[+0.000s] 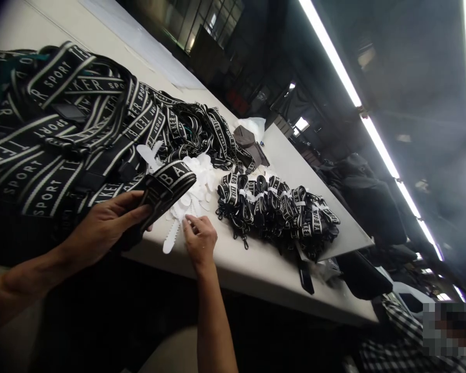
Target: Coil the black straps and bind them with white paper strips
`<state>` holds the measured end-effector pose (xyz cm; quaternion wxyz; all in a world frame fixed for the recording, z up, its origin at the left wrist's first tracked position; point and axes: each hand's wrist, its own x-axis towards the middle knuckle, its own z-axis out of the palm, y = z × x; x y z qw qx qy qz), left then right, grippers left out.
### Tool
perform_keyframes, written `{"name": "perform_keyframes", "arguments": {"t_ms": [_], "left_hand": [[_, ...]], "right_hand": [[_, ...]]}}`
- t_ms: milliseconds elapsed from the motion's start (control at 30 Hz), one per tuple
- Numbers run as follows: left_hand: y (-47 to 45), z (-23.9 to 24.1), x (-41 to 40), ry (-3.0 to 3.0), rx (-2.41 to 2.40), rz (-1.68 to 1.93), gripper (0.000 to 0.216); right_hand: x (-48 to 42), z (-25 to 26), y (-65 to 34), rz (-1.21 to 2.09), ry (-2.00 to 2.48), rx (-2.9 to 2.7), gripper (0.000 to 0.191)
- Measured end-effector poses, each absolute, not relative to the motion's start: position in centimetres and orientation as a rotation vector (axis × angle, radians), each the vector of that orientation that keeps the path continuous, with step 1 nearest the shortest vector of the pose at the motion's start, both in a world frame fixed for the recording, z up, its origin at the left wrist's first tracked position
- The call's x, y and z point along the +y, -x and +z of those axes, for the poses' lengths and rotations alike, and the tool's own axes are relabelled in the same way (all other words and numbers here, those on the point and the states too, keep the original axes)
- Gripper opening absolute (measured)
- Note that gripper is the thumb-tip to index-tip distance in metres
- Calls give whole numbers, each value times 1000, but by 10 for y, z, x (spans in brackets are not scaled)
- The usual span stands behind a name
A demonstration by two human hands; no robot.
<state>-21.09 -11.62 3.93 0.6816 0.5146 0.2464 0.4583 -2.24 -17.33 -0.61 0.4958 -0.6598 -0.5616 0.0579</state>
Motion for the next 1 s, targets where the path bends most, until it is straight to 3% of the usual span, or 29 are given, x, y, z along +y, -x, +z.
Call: {"name": "perform_keyframes", "arguments": {"t_ms": [200,467,833,1000], "left_hand": [[214,34,-110,-1017,569,914,49],[199,37,-120,-957,569,754,64],[201,38,-122,-983,705,815,64],[197,39,-128,-986,731,774,69]], "right_hand": [[-191,13,9,114,1311,-746,29],[-214,11,-40,323,1169,-445,40],[-262,-11,-37,282,1255,-628,31],[-251,-3,-39,211,1292,-709,37]]}}
